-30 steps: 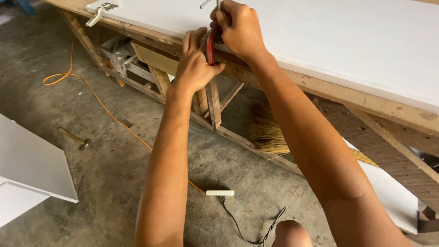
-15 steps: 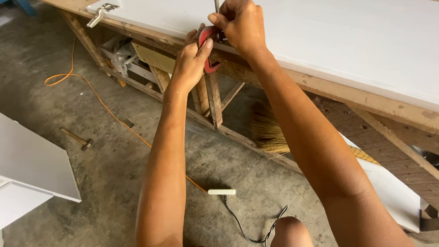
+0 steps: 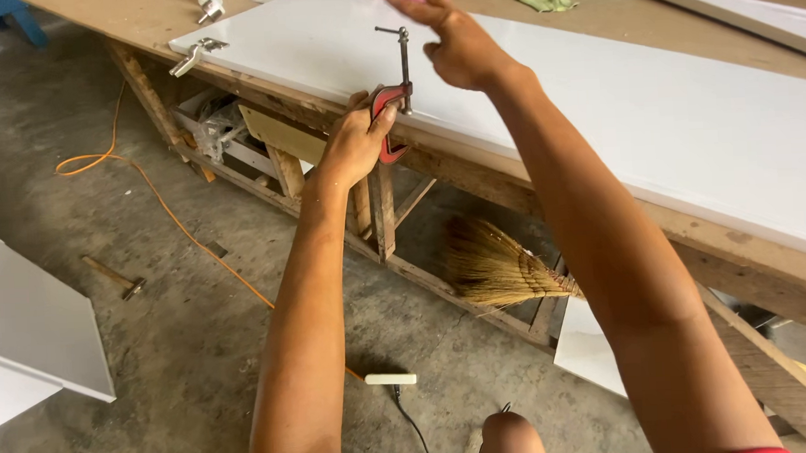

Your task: The person positions and secures metal hinges onto a white door panel, first by hand and then using a power drill to drive screws into the panel's edge.

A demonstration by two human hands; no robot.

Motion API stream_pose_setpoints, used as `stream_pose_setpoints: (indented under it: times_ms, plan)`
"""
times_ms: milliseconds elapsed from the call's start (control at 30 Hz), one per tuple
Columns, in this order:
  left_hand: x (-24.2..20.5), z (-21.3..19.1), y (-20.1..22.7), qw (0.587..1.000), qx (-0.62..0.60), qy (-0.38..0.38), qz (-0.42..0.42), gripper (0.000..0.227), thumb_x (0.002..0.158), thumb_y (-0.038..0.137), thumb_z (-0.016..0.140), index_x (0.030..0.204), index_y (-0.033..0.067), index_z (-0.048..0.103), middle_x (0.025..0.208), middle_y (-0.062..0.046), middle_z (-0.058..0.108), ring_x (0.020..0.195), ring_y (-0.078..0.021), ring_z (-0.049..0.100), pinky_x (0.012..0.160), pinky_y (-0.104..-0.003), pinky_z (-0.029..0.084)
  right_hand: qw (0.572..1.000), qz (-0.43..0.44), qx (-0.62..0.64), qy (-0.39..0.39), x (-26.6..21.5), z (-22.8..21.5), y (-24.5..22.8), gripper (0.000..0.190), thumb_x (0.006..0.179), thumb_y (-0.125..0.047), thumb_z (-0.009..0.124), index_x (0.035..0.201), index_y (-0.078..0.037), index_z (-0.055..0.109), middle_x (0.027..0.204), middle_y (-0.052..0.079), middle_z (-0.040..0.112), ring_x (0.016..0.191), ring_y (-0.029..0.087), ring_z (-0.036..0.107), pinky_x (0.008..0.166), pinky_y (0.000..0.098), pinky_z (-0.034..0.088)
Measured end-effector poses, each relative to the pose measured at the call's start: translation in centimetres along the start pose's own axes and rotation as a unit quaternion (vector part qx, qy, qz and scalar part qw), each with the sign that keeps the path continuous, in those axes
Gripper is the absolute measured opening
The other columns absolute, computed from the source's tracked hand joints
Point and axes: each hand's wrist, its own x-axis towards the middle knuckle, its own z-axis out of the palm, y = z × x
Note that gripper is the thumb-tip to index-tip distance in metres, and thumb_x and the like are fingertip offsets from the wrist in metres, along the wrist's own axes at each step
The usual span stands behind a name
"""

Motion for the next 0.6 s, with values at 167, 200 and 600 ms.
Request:
stream_pose_setpoints:
  times_ms: [167,200,600]
  plan:
    - [0.2,0.1,0.4,1.0,-0.007,-0.001,-0.008,0.06,0.099,0.057,0.035,0.118,0.0119,0.07,0.116,-0.005,0.055,0.089,-0.0266,0.063,0.078,-0.043,0.046,0.995,-0.096,-0.04,0.005,1.6,-0.3,-0.8,0.059,0.085,0.015,0.053,0.131,-0.019,0.066,0.158,0.014,0.028,0.145,0.039,0.028,0.117,0.0512,0.036]
    - [-0.1,0.2,0.3,1.0,-0.005,-0.007,-0.022,0.06,0.099,0.057,0.035,0.116,0.011,0.069,0.114,-0.006,0.056,0.087,-0.0257,0.063,0.075,-0.043,0.047,0.989,-0.129,-0.07,0.036,1.8,-0.3,-0.4,0.032,0.093,0.007,0.063,0.112,-0.016,0.075,0.149,0.017,0.053,0.136,0.04,0.051,0.113,0.0503,0.041]
    - [0.3,0.3,-0.2,0.999,-0.018,0.025,0.024,0.055,0.099,0.054,0.036,0.127,0.0199,0.069,0.113,-0.006,0.057,0.091,-0.0273,0.064,0.083,-0.041,0.046,0.993,0.018,0.023,-0.11,-1.7,-4.9,-7.2,0.055,0.096,-0.002,0.059,0.149,0.003,0.043,0.082,0.012,0.076,0.06,0.018,0.071,0.065,0.0336,0.052]
